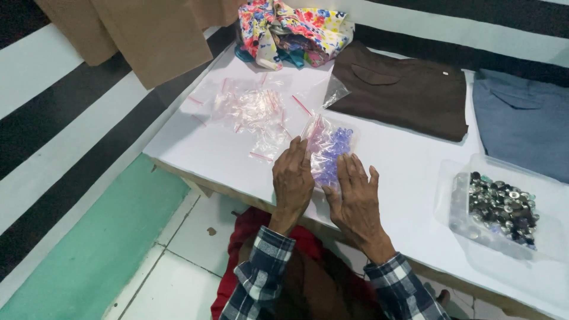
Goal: The person picks small purple beads from a table and places them into clear plastic bags. They then seal the bags and place them into a container. The person repeats this process multiple times.
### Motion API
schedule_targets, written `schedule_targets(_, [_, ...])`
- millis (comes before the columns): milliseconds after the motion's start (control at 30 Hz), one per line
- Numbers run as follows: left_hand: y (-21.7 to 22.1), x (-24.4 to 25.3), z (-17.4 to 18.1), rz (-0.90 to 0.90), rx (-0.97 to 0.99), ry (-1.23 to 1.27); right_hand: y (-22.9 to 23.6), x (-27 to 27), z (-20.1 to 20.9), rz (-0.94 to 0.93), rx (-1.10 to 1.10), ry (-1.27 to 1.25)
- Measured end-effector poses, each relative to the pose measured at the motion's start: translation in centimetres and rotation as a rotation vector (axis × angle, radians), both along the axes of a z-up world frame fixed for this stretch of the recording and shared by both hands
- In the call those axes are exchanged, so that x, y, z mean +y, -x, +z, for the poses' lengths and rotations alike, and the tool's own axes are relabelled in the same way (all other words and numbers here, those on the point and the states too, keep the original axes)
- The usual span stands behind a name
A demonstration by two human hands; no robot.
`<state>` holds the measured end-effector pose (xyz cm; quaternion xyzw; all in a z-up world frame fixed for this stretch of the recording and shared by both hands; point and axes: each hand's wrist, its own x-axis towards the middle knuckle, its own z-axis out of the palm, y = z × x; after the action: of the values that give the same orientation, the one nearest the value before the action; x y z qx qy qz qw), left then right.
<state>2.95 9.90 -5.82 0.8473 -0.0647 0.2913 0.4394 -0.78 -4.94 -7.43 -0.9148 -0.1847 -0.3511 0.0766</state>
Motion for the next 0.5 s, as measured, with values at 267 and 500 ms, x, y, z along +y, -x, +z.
schedule_targets(267, [0.4, -0.1, 0.4, -0.019, 0.053, -0.009, -1.2, 0.5, -1.4, 0.076, -0.023, -0.006])
schedule_targets(500, [-0.3, 0.2, -1.6, -0.024, -0.036, -0.068, -1.1, 0.4, -2.2, 0.069, -0.063, -0.041])
